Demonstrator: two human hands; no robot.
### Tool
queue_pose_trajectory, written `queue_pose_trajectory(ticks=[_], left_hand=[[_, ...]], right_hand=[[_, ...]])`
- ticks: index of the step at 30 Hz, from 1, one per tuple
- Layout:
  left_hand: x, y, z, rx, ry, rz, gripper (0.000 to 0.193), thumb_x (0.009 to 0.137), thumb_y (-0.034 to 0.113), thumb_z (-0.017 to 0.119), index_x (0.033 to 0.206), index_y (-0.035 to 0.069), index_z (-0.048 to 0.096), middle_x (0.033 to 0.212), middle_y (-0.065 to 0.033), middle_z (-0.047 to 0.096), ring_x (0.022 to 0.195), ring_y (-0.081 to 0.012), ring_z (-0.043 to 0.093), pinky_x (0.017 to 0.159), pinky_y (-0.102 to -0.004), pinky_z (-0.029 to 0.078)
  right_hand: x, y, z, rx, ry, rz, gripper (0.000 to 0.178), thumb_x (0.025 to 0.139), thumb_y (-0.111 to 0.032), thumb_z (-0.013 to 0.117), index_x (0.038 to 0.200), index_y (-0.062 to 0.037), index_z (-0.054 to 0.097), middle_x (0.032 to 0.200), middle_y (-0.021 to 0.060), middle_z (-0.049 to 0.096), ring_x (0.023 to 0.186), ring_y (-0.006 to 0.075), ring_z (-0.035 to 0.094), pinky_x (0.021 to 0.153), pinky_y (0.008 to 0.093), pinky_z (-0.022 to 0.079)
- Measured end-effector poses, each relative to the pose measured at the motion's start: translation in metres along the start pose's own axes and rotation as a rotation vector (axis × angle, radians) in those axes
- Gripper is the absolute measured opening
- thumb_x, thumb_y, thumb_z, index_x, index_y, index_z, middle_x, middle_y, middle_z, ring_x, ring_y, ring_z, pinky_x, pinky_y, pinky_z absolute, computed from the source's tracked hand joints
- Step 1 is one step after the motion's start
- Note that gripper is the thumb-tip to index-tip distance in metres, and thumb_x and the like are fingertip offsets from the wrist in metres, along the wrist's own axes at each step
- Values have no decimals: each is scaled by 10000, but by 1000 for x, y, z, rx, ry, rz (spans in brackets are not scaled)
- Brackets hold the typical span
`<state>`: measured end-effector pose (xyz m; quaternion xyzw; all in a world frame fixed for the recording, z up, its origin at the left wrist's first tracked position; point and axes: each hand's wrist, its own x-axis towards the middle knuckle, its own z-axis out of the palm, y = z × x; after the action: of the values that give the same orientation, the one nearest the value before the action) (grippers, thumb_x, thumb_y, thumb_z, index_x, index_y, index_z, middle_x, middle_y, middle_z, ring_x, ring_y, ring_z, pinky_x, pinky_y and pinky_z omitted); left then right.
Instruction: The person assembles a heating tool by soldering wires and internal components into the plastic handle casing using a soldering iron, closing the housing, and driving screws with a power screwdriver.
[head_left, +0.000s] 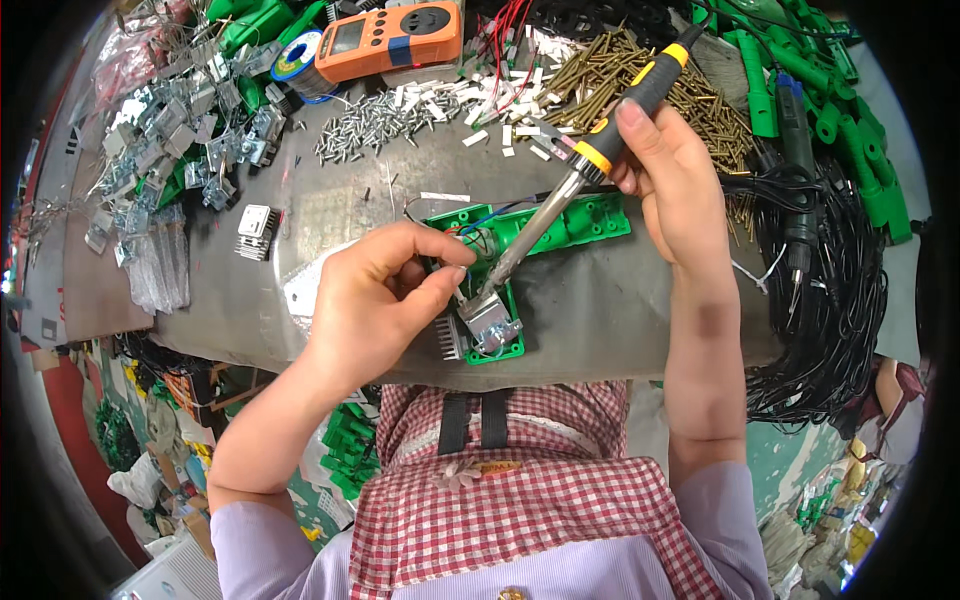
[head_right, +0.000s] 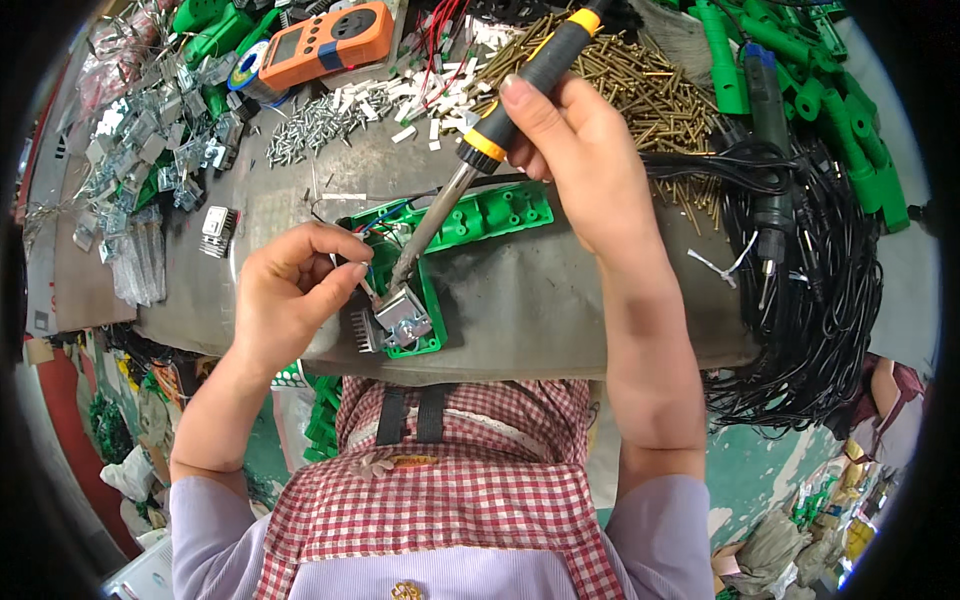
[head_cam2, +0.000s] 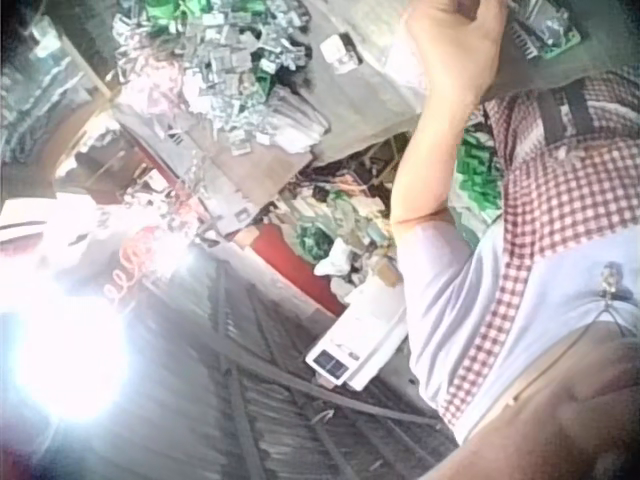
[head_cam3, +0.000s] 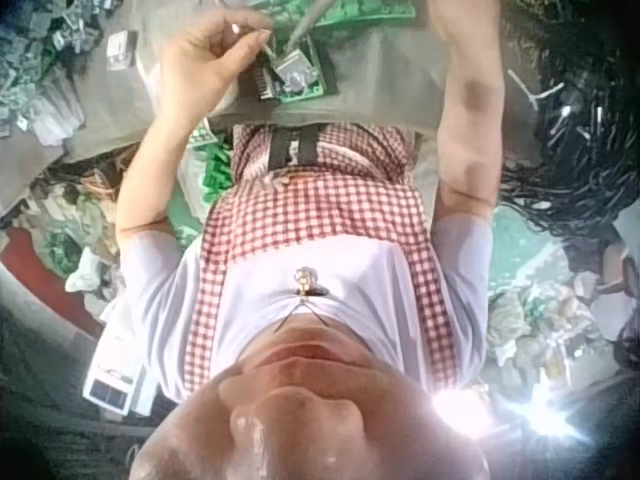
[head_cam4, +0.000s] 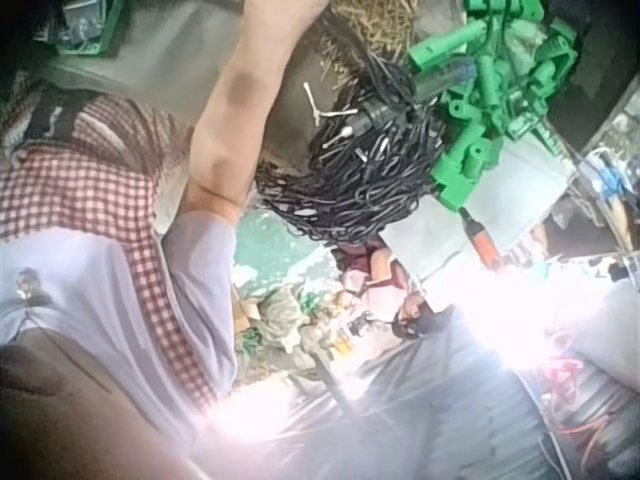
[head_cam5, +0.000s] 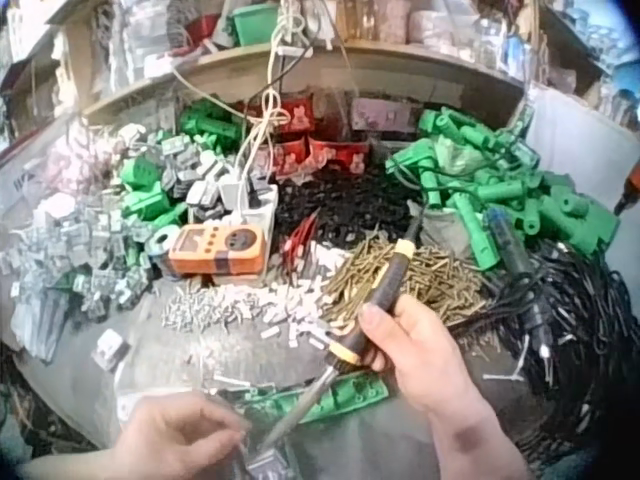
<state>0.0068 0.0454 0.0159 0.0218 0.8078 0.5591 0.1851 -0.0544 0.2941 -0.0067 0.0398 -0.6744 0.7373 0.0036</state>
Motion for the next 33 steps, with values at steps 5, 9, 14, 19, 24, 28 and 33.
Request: queue_pose_trajectory(ticks=[5, 9, 14, 19, 24, 28, 33], left_hand=[[-8, -5, 19, 197, 216, 274, 169, 771, -23, 673, 918, 59, 673, 785, -4, 602, 559, -50, 472, 509, -207, 391], [-10, -7, 23, 308, 281, 372, 173, 757, -27, 678, 907, 58, 670, 799, -32, 615, 555, -77, 507, 495, -226, 408], [-9, -8, 27, 365, 274, 391, 177, 746, -28, 685, 898, 61, 665, 812, -40, 625, 573, -107, 551, 505, -239, 434], [-7, -15, 24, 405, 294, 493, 190, 733, -71, 695, 881, 43, 662, 810, -24, 617, 520, -51, 420, 476, -210, 353], [-7, -13, 24, 519, 302, 585, 197, 716, -69, 701, 874, 39, 654, 815, -44, 626, 520, -88, 480, 480, -229, 392], [-8, -14, 24, 533, 308, 595, 192, 714, -68, 701, 869, 34, 649, 812, -49, 626, 512, -97, 486, 475, -235, 398], [-8, -14, 24, 574, 312, 581, 180, 715, -22, 683, 864, 59, 626, 806, -57, 617, 679, -227, 634, 566, -323, 514]], right_hand=[[-3, -2, 2, 4, 11, 10, 340, 927, -374, 591, 899, -36, 576, 712, 4, 585, 624, 34, 481, 563, 180, 375], [-4, -1, 3, -3, 6, -1, 338, 926, -374, 594, 904, -37, 578, 712, 2, 582, 626, 33, 479, 565, 179, 371], [-4, 1, 0, -3, 1, 9, 333, 927, -372, 592, 911, -40, 579, 710, -1, 579, 627, 32, 477, 565, 179, 369], [-2, -3, 3, -12, -4, 17, 327, 929, -366, 589, 926, -39, 581, 709, -2, 578, 623, 29, 474, 565, 175, 364], [-4, -3, 2, 13, 7, 33, 312, 932, -354, 587, 925, -42, 579, 716, -2, 580, 623, 29, 472, 564, 177, 361], [-5, -5, 3, 18, 8, 18, 301, 933, -346, 588, 921, -46, 574, 719, -3, 579, 624, 30, 473, 562, 178, 357], [-5, -9, -3, 93, 8, 17, 265, 941, -309, 579, 945, -45, 562, 755, 3, 581, 628, 44, 474, 561, 189, 354]])
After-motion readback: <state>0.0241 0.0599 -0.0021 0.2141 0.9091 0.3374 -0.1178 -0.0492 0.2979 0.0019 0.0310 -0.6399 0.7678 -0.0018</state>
